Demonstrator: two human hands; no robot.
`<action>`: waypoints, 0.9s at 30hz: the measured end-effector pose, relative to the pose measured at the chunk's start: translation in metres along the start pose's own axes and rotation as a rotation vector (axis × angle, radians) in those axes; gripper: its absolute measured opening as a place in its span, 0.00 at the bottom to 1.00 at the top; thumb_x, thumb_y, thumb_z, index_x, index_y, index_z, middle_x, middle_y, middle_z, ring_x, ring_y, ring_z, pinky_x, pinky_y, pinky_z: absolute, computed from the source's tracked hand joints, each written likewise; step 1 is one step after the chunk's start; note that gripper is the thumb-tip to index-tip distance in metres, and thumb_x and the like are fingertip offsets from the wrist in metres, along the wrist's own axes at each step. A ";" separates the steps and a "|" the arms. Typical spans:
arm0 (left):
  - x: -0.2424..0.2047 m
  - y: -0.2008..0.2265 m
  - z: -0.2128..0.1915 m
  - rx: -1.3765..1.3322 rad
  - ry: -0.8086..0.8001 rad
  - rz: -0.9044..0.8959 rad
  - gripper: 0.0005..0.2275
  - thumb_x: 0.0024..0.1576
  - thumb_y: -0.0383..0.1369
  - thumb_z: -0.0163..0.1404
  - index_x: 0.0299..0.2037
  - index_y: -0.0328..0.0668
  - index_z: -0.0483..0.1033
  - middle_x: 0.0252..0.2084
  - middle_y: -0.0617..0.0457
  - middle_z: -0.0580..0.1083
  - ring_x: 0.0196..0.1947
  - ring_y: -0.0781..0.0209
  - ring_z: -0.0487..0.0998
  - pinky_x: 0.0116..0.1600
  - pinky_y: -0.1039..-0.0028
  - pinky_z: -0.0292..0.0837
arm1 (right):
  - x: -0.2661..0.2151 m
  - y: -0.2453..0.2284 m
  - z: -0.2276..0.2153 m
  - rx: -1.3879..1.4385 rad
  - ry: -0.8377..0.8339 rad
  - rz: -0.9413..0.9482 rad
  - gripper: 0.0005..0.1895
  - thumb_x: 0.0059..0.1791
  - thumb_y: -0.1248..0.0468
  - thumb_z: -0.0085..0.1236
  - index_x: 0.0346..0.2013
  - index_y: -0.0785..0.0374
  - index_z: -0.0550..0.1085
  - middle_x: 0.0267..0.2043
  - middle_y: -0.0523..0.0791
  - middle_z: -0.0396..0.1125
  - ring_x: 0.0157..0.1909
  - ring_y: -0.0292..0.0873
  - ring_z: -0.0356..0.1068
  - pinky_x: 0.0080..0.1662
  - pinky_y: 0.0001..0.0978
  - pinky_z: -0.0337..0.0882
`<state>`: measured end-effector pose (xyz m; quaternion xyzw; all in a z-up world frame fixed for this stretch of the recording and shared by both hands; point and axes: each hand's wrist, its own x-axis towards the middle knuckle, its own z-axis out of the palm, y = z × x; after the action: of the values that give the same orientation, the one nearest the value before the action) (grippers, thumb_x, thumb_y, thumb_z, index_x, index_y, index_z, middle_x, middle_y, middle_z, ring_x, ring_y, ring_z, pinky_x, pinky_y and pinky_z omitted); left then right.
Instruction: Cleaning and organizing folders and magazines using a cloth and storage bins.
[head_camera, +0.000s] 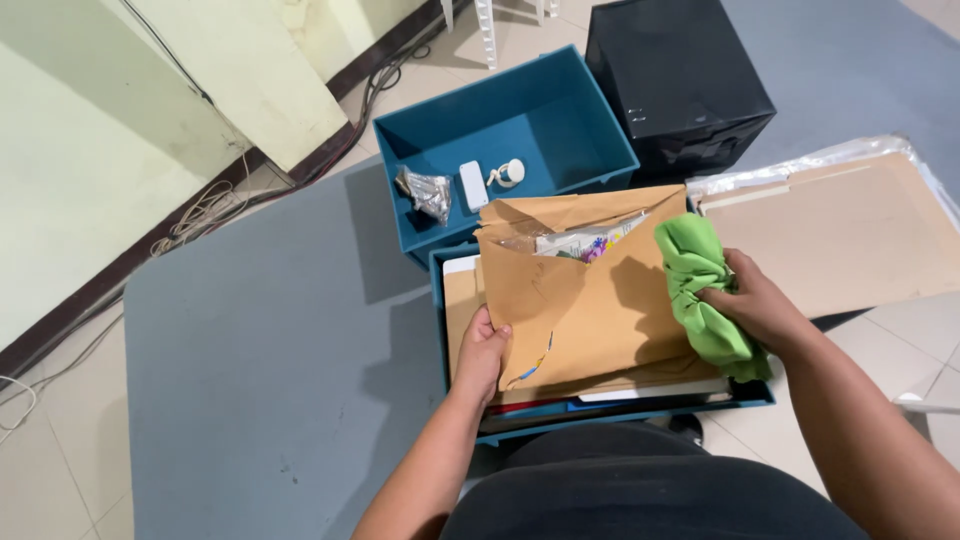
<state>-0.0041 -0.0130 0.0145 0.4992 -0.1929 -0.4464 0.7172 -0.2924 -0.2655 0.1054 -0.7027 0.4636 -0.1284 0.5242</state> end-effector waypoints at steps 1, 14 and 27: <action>0.001 0.003 0.004 0.000 -0.001 0.002 0.15 0.63 0.19 0.41 0.60 0.34 0.69 0.55 0.46 0.77 0.53 0.59 0.78 0.59 0.71 0.71 | 0.004 0.006 -0.005 0.000 0.001 -0.002 0.35 0.48 0.64 0.58 0.69 0.63 0.61 0.54 0.54 0.71 0.52 0.47 0.73 0.52 0.41 0.73; 0.049 0.018 0.131 -0.117 -0.150 0.054 0.17 0.61 0.18 0.45 0.60 0.34 0.70 0.56 0.47 0.77 0.55 0.59 0.78 0.61 0.68 0.73 | 0.048 0.117 -0.167 0.724 -0.230 0.020 0.36 0.48 0.66 0.53 0.72 0.59 0.61 0.58 0.47 0.69 0.51 0.42 0.72 0.48 0.37 0.75; 0.125 -0.156 0.342 0.916 -0.055 -0.012 0.31 0.59 0.29 0.50 0.73 0.37 0.51 0.64 0.33 0.69 0.64 0.37 0.71 0.65 0.60 0.67 | 0.080 0.177 -0.333 0.312 0.084 0.216 0.28 0.51 0.65 0.53 0.67 0.62 0.65 0.53 0.48 0.70 0.49 0.43 0.72 0.46 0.38 0.73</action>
<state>-0.2551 -0.3188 0.0004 0.7539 -0.3864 -0.3322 0.4146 -0.5634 -0.5375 0.0684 -0.5531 0.5324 -0.1708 0.6176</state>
